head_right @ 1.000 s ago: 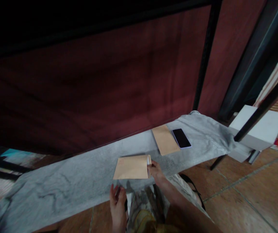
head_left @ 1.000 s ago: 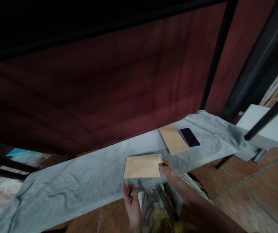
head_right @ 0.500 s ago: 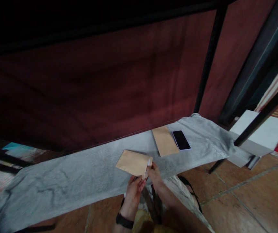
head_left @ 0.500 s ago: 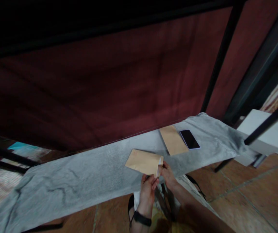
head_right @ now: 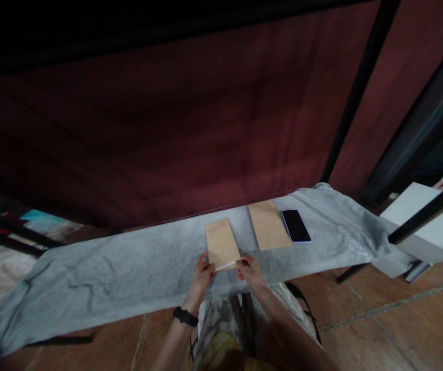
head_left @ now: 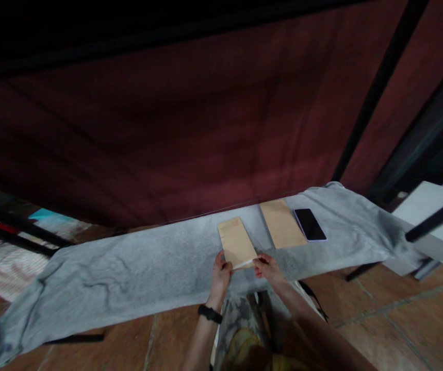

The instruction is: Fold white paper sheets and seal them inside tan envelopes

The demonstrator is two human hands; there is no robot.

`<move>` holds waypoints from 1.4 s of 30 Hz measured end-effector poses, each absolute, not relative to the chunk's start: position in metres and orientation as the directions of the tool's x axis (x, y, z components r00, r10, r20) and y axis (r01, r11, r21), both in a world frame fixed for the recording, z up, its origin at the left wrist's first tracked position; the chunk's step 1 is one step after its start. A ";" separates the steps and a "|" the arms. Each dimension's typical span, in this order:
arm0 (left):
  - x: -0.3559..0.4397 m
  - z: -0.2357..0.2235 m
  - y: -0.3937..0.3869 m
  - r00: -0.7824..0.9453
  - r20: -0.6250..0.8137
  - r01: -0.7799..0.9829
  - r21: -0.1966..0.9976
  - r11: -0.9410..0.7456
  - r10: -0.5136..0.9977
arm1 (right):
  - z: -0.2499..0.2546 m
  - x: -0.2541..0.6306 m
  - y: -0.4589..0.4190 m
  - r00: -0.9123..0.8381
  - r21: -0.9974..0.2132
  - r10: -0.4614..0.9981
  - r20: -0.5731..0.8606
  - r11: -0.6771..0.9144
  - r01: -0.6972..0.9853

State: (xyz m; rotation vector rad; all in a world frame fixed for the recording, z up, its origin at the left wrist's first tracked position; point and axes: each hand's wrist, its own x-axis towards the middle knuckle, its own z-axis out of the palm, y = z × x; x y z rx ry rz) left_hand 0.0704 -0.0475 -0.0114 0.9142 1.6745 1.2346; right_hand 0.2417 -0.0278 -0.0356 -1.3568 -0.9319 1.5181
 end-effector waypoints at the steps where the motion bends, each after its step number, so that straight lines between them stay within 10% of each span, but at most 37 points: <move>1: 0.068 -0.013 -0.046 -0.390 -0.175 0.120 0.964 0.238 0.904 | -0.037 0.243 -0.027 -0.022 -0.942 0.943 -0.331 -0.332 -0.046; 9: 0.062 -0.021 -0.055 -0.364 0.048 0.481 0.865 0.144 0.930 | -0.039 0.252 -0.036 0.016 -0.888 0.990 -0.141 -0.133 0.440; 15: 0.058 -0.020 -0.068 -0.212 0.078 0.647 0.758 0.081 0.974 | -0.038 0.255 -0.039 -0.268 -0.663 0.947 0.175 0.315 0.679; 31: 0.038 -0.012 -0.074 0.196 0.091 0.944 0.250 -0.213 0.976 | -0.047 0.263 -0.030 -0.373 -0.550 0.894 0.248 0.447 0.706; 42: 0.066 -0.021 0.003 0.266 0.277 0.918 0.218 -0.330 0.923 | -0.056 0.265 -0.031 -0.396 -0.546 0.853 0.340 0.522 0.656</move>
